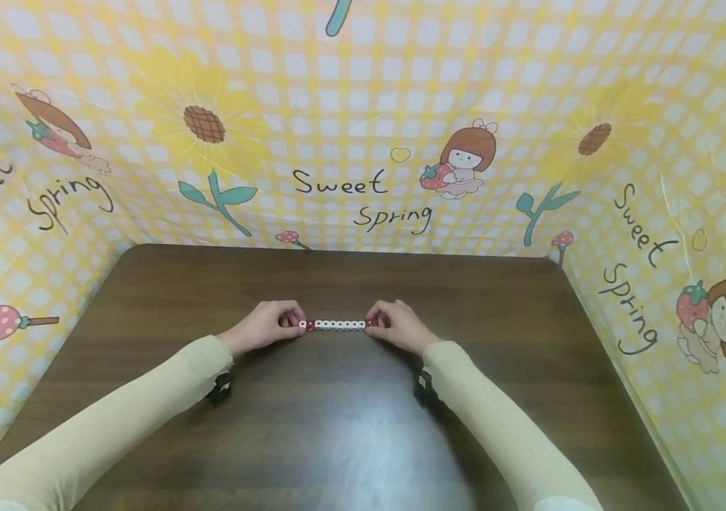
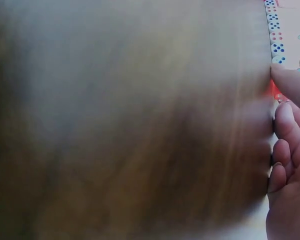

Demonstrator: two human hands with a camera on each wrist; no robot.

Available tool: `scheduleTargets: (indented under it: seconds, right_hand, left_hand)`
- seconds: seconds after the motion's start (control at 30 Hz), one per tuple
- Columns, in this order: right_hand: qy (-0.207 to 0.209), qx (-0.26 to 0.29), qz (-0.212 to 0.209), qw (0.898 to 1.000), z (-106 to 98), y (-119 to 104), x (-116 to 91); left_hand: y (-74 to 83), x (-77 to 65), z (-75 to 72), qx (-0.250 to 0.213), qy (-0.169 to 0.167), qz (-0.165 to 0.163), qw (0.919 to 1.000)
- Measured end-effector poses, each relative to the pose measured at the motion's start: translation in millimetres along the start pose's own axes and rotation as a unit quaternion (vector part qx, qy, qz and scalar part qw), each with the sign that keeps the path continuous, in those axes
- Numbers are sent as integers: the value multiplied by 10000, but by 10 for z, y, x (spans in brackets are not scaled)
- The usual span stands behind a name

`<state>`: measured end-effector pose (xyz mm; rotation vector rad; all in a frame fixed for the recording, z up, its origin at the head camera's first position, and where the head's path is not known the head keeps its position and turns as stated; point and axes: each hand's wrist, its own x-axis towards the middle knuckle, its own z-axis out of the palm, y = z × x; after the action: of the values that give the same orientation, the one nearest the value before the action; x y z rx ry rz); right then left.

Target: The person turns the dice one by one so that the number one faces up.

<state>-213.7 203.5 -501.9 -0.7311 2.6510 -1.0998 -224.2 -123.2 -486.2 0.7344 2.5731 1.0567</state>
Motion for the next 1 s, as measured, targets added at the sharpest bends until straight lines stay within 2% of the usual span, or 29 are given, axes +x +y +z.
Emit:
scheduleTargets:
  seconds: [0.27, 0.77, 1.0]
  right_hand:
    - [0, 35, 340, 9994, -14, -22, -61]
    - [96, 43, 357, 9993, -19, 1, -56]
    - [78, 56, 374, 9993, -4, -2, -49]
  left_hand:
    - [-7, -54, 11, -52, 101, -8, 9999]
    - [54, -39, 49, 68, 221, 83, 9997]
    - [38, -35, 52, 106, 220, 21, 9997]
